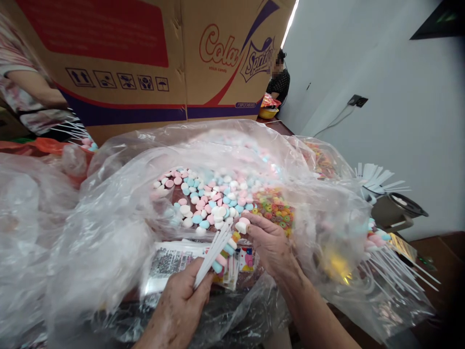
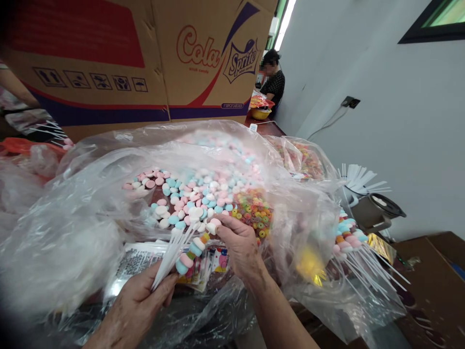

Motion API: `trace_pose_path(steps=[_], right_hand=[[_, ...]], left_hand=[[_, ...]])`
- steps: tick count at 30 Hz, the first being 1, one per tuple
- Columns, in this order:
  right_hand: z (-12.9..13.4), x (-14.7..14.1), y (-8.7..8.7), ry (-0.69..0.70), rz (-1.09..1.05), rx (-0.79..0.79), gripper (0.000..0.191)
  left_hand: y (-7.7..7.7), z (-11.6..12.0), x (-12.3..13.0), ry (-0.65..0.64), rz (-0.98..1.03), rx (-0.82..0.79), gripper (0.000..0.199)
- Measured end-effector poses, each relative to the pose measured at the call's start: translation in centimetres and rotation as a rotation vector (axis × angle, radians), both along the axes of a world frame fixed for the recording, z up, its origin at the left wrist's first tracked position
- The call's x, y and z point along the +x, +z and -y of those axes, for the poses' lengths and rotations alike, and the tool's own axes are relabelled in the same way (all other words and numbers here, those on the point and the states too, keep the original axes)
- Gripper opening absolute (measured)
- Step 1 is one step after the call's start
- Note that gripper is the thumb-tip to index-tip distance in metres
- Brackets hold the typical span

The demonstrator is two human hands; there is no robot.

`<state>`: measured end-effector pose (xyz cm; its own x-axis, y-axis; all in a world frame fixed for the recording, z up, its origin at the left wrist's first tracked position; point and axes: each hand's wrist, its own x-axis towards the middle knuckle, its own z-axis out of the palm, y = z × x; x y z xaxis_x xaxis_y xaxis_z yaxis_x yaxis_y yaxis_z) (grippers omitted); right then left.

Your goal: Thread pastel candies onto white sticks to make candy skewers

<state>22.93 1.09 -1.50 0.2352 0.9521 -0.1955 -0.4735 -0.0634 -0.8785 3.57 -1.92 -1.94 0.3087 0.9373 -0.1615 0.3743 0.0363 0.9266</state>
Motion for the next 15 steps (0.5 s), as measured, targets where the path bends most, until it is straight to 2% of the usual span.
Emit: trace_pose_path(steps=[7, 15], right_hand=[[0.6, 0.9, -1.7, 0.015, 0.512, 0.127, 0.025], [1.1, 1.2, -0.4, 0.021, 1.004, 0.473, 0.028]], left_hand=[[-1.0, 0.1, 0.2, 0.01, -0.018, 0.055, 0.029], [-1.9, 0.4, 0.6, 0.017, 0.038, 0.057, 0.032]])
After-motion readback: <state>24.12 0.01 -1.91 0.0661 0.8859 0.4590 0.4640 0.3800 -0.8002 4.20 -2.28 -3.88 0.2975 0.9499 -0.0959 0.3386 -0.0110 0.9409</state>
